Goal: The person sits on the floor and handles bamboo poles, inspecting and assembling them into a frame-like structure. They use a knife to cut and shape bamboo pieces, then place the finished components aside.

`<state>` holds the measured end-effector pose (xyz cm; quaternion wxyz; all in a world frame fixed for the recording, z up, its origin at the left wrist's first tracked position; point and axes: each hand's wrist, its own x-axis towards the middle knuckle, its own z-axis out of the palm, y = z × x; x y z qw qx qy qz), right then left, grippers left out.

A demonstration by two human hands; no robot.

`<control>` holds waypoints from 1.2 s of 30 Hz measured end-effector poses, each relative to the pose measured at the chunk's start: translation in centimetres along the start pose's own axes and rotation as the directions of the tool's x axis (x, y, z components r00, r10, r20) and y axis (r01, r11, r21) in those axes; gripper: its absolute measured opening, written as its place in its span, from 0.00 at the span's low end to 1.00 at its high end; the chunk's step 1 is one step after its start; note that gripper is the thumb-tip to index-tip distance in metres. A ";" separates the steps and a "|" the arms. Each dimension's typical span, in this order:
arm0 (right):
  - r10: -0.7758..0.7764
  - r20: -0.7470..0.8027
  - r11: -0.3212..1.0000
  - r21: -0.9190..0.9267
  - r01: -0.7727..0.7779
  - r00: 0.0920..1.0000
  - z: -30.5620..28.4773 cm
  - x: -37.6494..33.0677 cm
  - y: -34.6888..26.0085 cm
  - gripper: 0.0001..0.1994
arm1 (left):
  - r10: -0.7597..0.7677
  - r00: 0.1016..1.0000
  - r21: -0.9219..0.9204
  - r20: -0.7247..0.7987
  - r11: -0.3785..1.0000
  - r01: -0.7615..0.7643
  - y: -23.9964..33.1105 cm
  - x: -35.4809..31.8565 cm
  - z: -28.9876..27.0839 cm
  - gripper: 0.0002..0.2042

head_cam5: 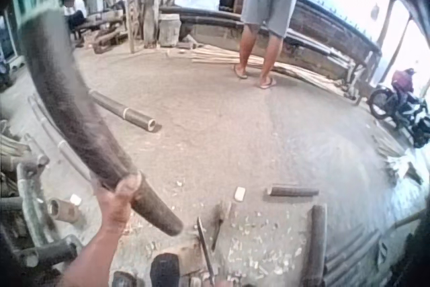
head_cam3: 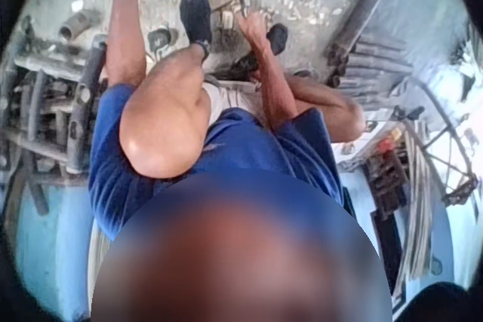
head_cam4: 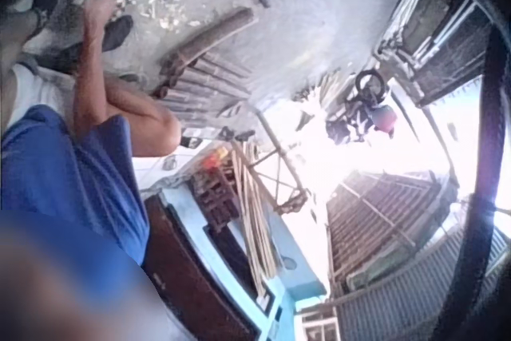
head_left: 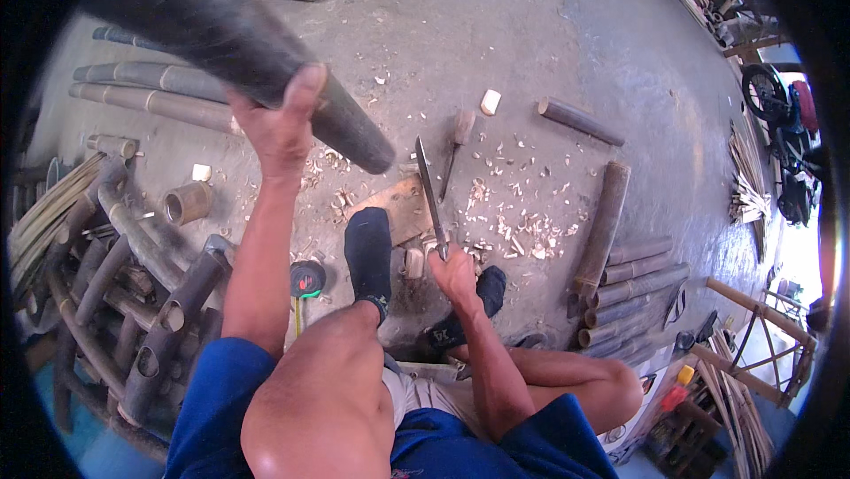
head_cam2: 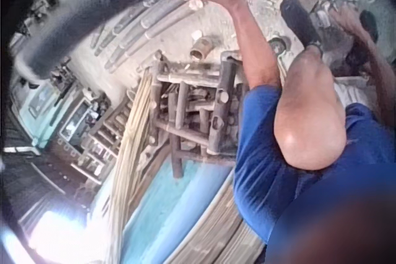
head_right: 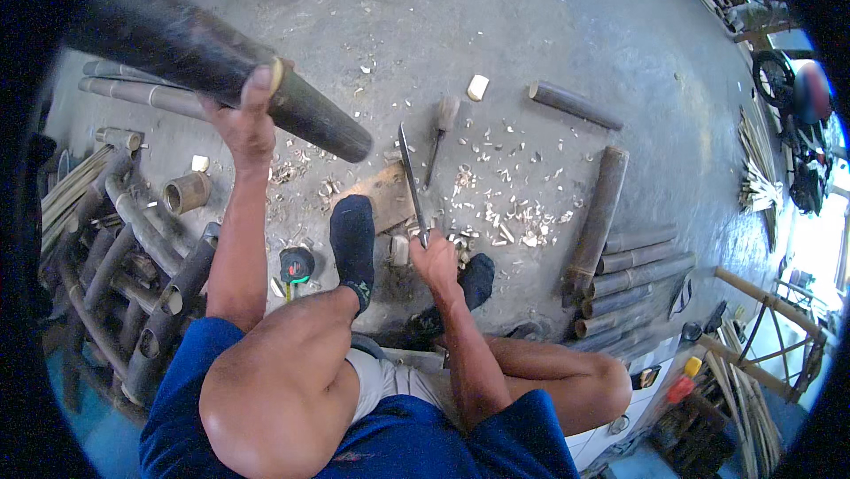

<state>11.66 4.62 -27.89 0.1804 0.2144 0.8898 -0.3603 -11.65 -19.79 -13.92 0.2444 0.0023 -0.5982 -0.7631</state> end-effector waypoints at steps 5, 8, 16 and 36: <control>-0.011 0.026 0.996 0.088 0.008 1.000 -0.2 0.1 0.6 0.19 | -0.178 0.970 -0.191 -0.169 0.971 0.145 -1.2 -2.2 -2.0 0.26; -0.100 0.070 0.992 0.084 0.094 0.993 -0.4 0.6 0.5 0.19 | -0.286 0.913 -0.201 -0.291 0.951 0.234 -2.6 -4.0 -3.6 0.26; -0.072 0.015 0.997 -0.028 0.072 0.997 -0.8 0.2 -1.4 0.19 | -0.228 0.834 -0.089 -0.502 0.973 0.212 -3.7 -3.4 -6.7 0.28; -0.411 -0.273 0.879 0.133 0.458 0.870 -2.8 0.5 -6.7 0.18 | -0.251 0.854 -0.162 -0.456 0.967 0.198 -4.8 -3.5 -8.5 0.23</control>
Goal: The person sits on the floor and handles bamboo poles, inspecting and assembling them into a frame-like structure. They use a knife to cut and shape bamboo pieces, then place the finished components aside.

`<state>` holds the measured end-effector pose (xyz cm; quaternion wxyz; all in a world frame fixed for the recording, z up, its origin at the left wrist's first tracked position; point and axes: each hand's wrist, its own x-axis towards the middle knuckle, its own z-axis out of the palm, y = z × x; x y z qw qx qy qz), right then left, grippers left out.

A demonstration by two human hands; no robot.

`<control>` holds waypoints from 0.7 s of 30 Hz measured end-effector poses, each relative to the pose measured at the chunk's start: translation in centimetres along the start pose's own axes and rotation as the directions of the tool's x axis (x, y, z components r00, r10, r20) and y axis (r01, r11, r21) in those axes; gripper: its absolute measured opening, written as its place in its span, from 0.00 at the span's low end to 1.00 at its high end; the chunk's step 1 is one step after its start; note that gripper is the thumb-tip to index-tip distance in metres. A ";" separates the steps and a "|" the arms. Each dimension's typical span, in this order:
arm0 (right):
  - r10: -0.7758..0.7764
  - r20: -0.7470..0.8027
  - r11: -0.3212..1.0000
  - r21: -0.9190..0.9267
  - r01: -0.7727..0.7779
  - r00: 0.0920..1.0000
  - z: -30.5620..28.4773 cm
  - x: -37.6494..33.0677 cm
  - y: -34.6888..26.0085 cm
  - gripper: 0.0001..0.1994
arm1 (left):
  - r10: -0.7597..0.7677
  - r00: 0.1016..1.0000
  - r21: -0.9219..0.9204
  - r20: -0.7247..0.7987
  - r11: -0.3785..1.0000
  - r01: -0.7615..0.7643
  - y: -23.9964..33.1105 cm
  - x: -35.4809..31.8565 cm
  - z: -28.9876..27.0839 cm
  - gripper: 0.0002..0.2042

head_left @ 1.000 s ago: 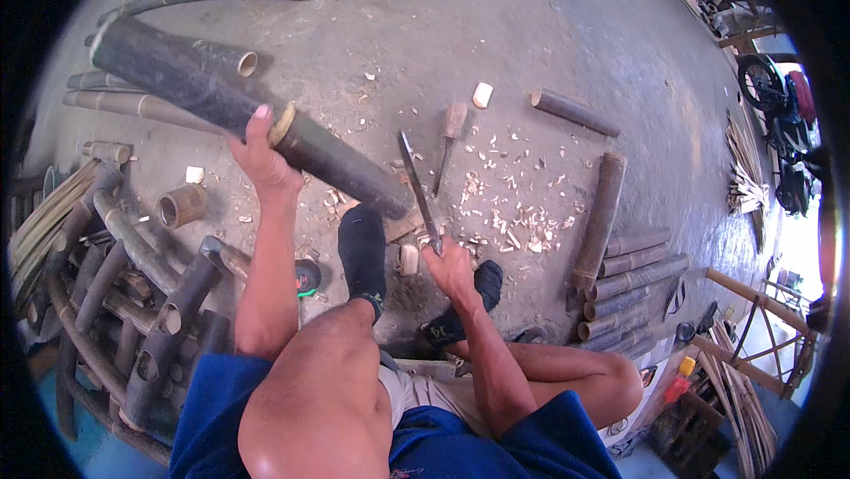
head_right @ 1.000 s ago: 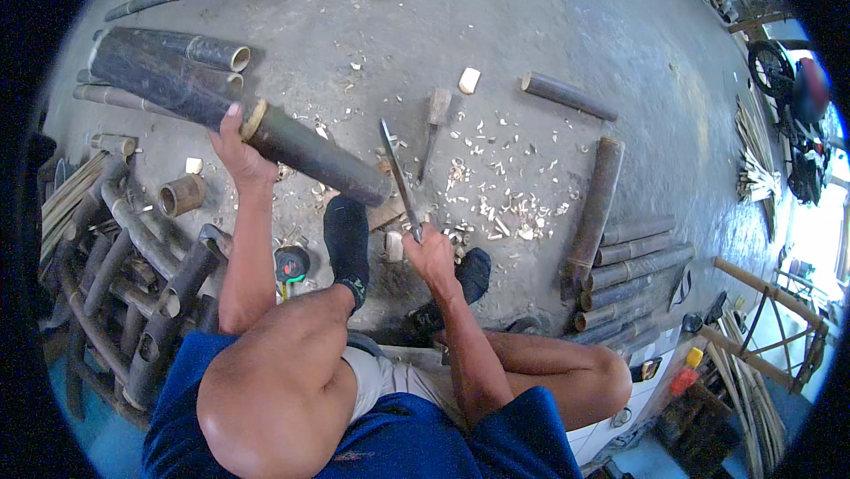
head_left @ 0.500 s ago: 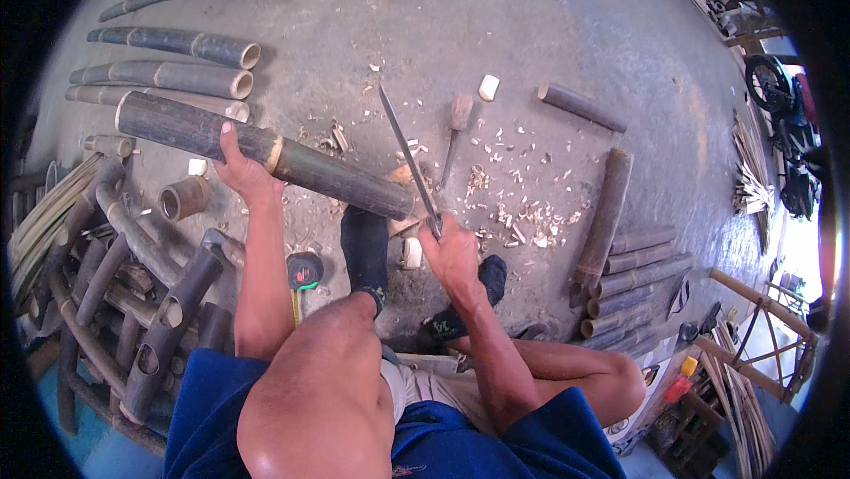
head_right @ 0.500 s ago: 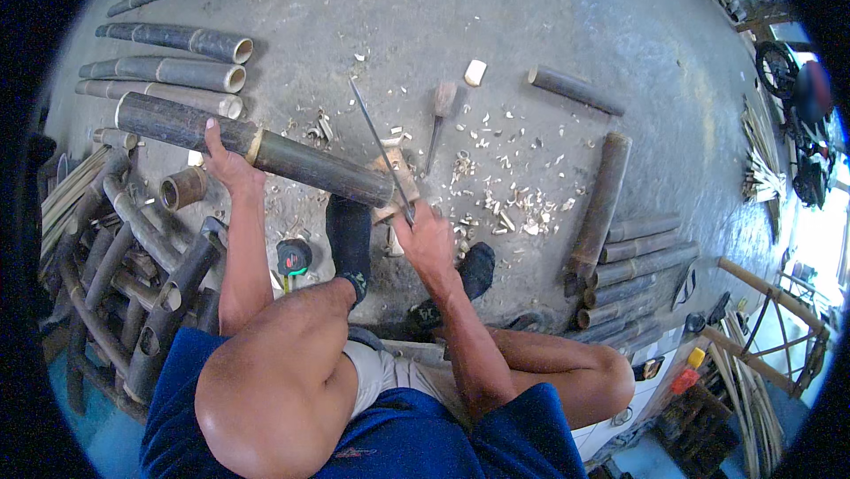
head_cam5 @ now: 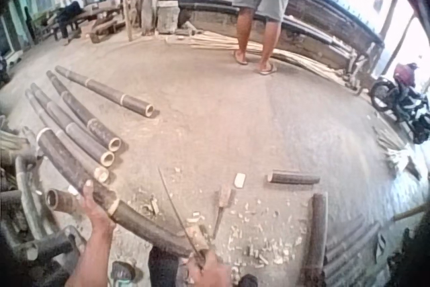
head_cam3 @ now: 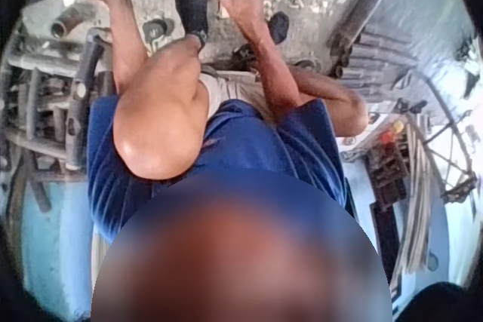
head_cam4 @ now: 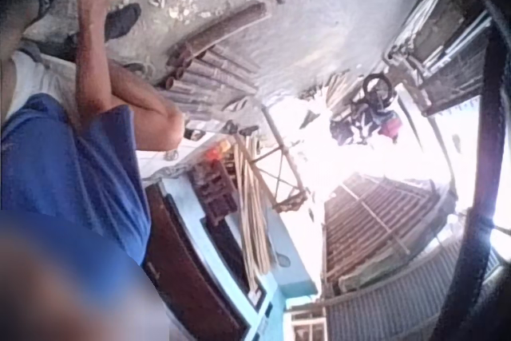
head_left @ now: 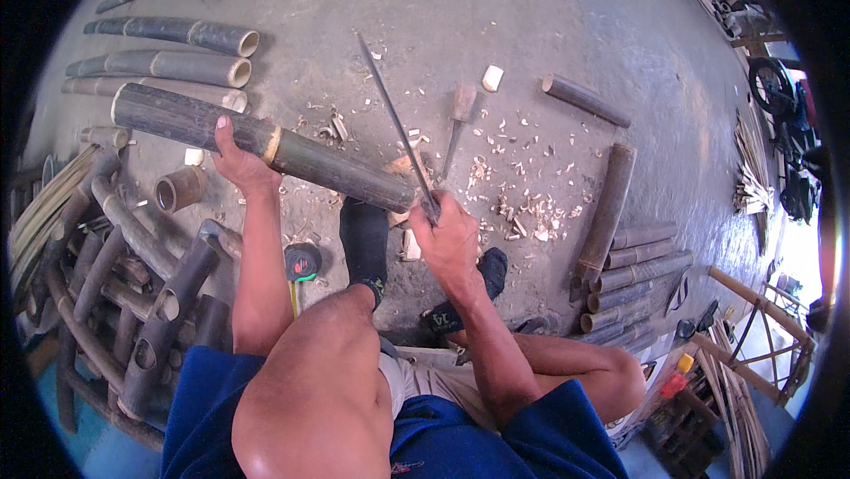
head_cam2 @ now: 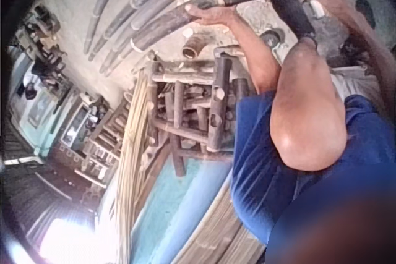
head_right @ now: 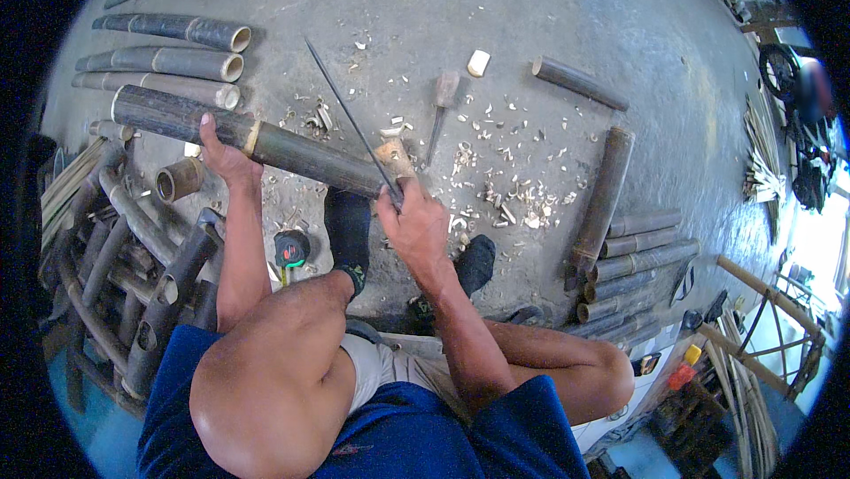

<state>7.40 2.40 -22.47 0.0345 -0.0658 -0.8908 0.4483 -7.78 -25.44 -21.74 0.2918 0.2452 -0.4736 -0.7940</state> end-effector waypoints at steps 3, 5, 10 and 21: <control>0.269 0.281 0.891 -0.436 -0.127 0.921 0.5 -0.3 1.6 0.19 | 0.021 1.000 -0.001 0.010 1.000 -0.021 -0.1 0.0 -0.1 0.23; 0.264 0.271 0.902 -0.409 -0.137 0.926 0.4 -0.4 2.2 0.20 | 0.022 1.000 0.012 0.017 1.000 -0.022 -0.4 0.1 -0.4 0.23; 0.058 0.059 0.994 -0.099 -0.052 0.997 -0.2 -0.3 1.3 0.19 | -0.054 0.995 -0.028 0.083 0.998 0.056 -1.0 0.3 -1.6 0.25; 0.318 0.237 0.912 -0.342 -0.228 0.918 -0.2 -0.7 2.7 0.17 | -0.154 0.988 -0.185 -0.032 0.972 0.145 1.7 0.0 0.1 0.24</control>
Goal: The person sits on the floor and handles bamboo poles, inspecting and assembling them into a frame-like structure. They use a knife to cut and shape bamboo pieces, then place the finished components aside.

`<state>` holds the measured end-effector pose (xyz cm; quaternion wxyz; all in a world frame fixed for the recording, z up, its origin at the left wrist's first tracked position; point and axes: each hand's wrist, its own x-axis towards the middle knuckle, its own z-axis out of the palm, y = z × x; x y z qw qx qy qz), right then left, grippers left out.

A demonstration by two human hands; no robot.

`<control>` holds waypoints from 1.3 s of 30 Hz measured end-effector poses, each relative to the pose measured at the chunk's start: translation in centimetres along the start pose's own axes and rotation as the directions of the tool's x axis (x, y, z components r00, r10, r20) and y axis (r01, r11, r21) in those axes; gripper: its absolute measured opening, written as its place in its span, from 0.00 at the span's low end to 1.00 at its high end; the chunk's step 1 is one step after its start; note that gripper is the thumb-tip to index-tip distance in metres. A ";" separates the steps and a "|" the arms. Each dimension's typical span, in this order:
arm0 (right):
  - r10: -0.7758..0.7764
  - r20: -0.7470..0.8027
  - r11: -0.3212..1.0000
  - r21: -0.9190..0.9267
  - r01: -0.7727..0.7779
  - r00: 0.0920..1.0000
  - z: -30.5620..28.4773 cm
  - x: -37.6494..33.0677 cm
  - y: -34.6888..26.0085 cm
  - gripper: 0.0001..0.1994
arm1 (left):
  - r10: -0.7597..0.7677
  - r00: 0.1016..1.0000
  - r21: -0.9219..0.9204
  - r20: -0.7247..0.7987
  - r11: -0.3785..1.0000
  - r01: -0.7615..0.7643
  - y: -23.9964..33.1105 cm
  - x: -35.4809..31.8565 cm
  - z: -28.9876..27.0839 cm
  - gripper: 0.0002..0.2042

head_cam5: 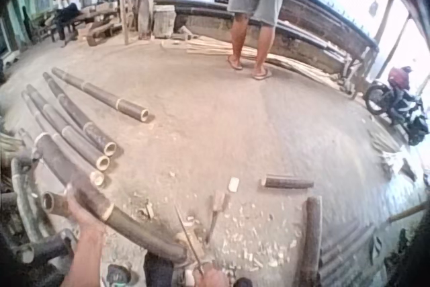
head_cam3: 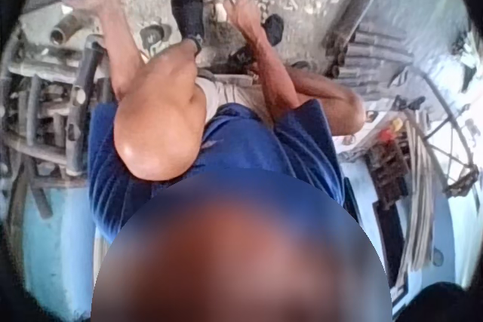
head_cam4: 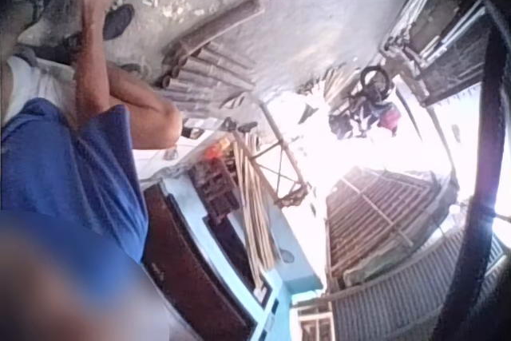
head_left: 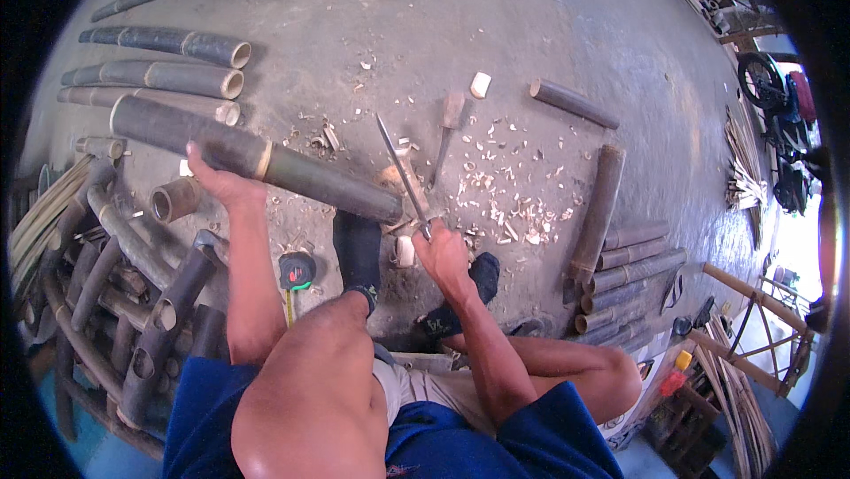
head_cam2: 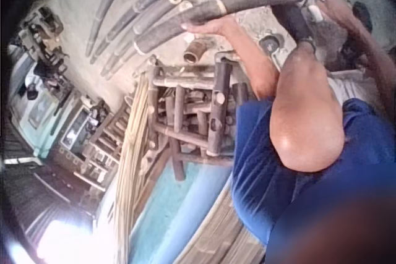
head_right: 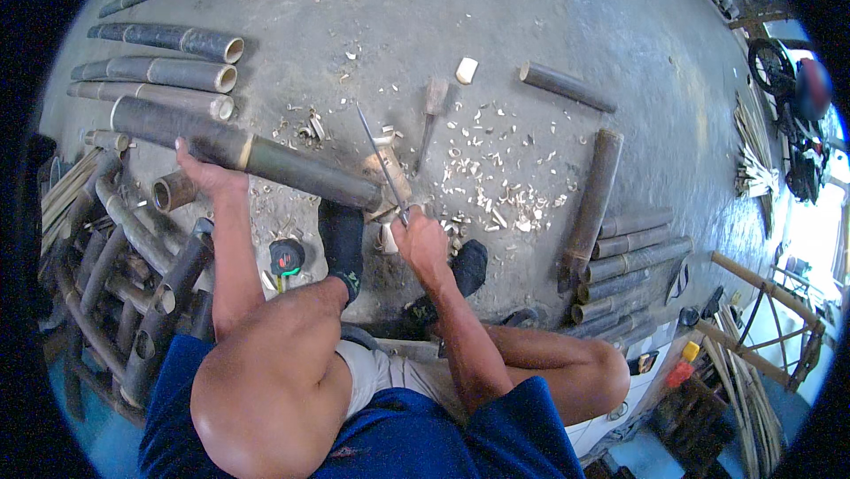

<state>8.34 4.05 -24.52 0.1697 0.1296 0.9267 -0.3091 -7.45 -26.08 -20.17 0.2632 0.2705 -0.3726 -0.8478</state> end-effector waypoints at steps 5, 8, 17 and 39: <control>-0.191 -0.325 0.913 0.287 0.289 0.926 -2.2 -0.1 -3.4 0.16 | 0.075 0.996 0.169 0.057 0.982 -0.084 -0.2 0.0 0.0 0.24; -0.094 -0.148 0.989 0.103 0.110 0.985 -1.5 0.2 -3.4 0.16 | 0.051 0.997 0.137 0.050 0.989 -0.058 -0.4 0.0 0.0 0.24; -0.175 -0.315 0.933 0.249 0.259 0.933 -1.5 -0.6 -3.3 0.17 | 0.053 0.994 0.155 0.094 0.986 -0.068 -0.4 0.0 -0.6 0.25; 0.041 0.040 0.995 -0.093 -0.037 0.998 -0.3 0.3 -2.1 0.19 | 0.135 0.988 0.153 0.080 0.977 -0.146 1.0 1.2 -1.3 0.21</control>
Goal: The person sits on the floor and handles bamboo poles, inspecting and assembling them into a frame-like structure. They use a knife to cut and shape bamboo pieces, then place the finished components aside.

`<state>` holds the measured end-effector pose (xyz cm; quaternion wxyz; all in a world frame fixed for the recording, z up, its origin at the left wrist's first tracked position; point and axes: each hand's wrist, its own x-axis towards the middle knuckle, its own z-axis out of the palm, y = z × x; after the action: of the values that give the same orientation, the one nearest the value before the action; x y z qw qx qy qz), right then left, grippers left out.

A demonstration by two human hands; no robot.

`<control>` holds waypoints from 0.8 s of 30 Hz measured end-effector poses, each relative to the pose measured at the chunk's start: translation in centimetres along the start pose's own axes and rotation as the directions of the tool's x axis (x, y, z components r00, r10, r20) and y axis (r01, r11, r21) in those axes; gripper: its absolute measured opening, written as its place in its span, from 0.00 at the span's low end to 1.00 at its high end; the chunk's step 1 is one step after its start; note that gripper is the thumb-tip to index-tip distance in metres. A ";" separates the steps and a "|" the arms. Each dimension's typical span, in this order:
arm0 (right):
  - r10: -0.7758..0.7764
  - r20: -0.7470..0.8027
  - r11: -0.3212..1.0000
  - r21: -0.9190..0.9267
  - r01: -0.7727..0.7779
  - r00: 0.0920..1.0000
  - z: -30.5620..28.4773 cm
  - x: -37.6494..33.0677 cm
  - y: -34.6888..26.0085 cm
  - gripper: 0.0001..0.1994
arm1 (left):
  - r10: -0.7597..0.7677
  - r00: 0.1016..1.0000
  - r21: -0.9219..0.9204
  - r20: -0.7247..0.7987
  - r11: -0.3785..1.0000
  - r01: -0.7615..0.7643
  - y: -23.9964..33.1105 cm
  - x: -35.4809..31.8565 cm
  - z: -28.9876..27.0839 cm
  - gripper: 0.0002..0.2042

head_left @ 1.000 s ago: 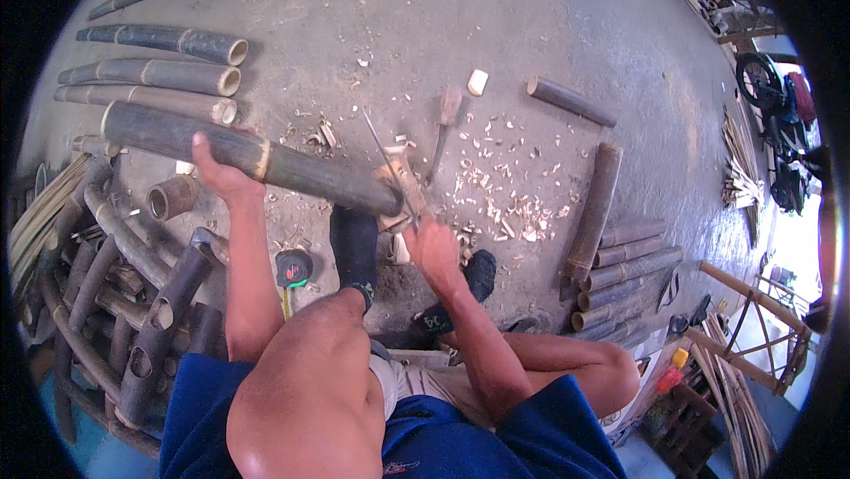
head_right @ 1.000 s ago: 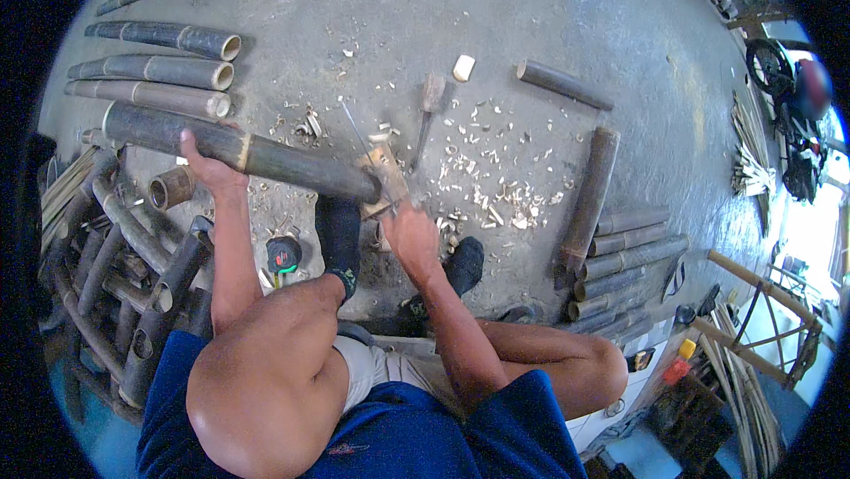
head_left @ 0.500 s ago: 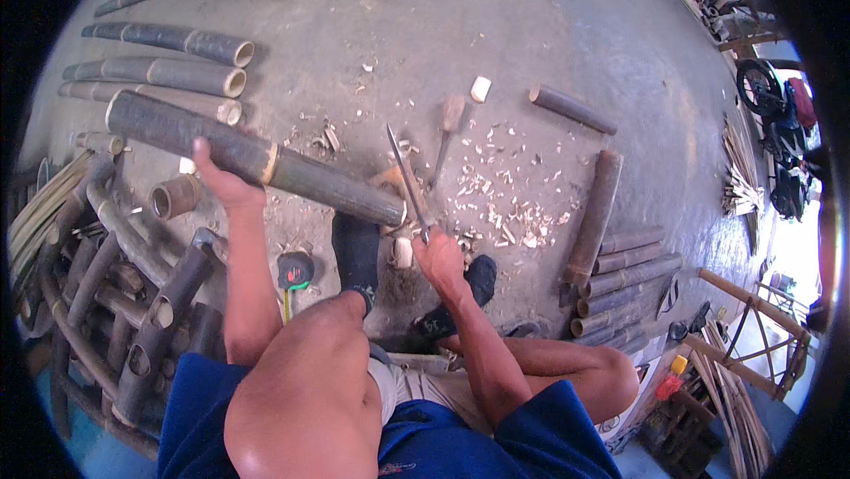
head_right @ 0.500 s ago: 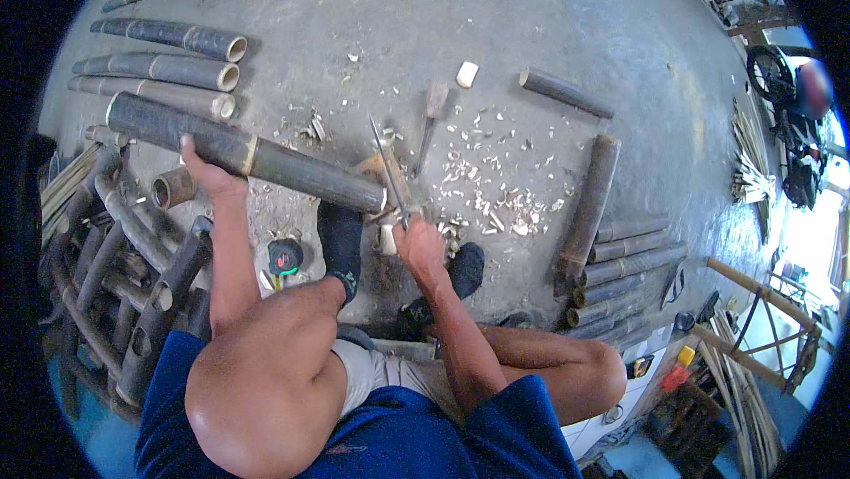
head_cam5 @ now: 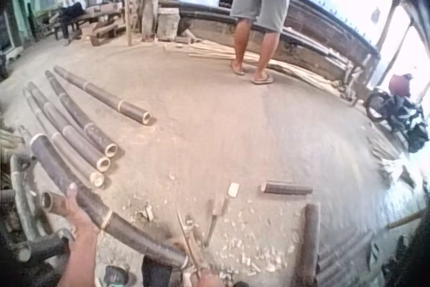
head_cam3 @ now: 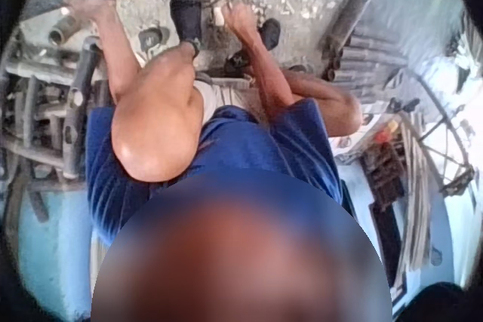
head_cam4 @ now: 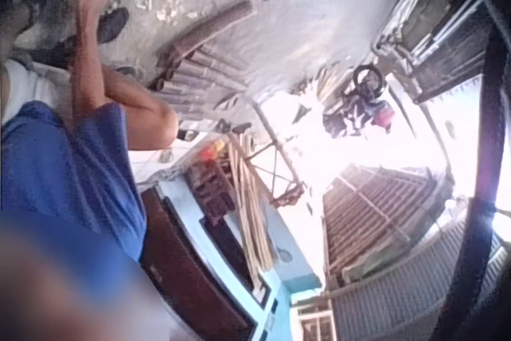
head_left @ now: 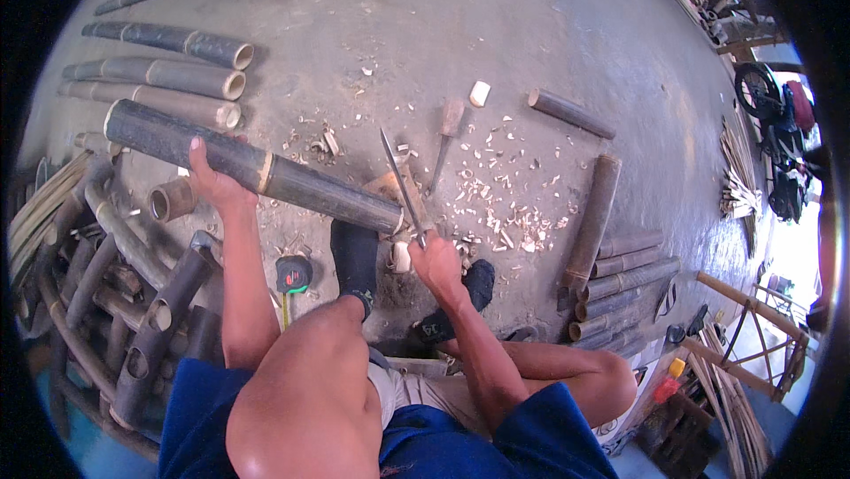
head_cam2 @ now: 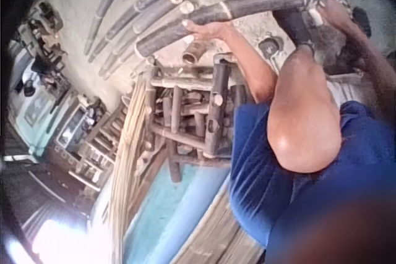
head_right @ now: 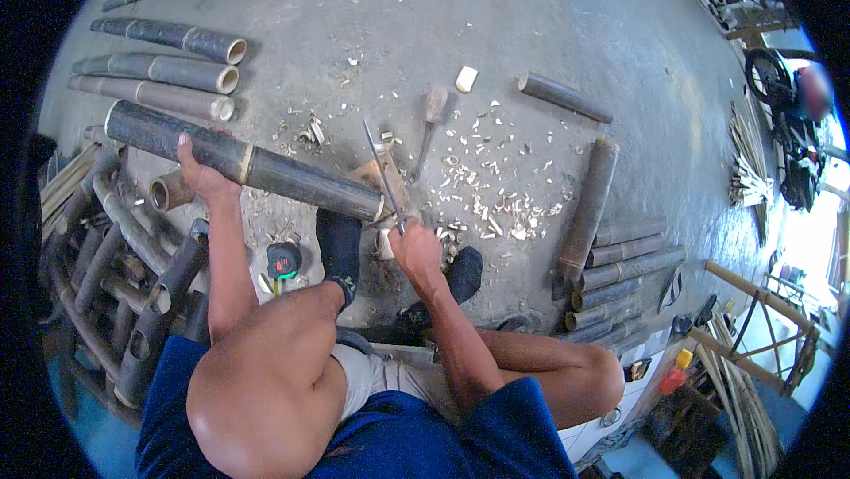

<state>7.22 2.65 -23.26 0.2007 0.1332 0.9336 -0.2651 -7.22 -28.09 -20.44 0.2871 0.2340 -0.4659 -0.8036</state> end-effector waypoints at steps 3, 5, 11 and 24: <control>-0.060 -0.148 0.981 0.173 0.085 0.987 -1.0 -0.5 -0.5 0.19 | -0.078 0.997 -0.029 0.017 0.996 0.079 0.0 -0.1 -0.5 0.23; -0.179 -0.335 0.894 0.338 0.295 0.925 -1.2 -0.8 -0.8 0.19 | -0.067 0.998 -0.032 0.015 0.997 0.068 0.0 -0.3 -0.7 0.23; -0.055 -0.021 0.998 0.007 0.056 0.998 2.0 -0.7 2.0 0.16 | -0.134 0.988 -0.095 0.078 0.985 0.141 0.9 -0.4 0.0 0.25; -0.056 -0.103 0.985 0.158 0.072 0.993 -0.5 -0.5 -1.0 0.20 | -0.053 0.999 -0.031 -0.009 0.998 0.053 0.7 0.9 0.5 0.24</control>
<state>7.14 2.02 -22.16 0.1344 0.1317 0.9216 -0.3395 -8.07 -28.67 -19.67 0.2716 0.2458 -0.4458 -0.8168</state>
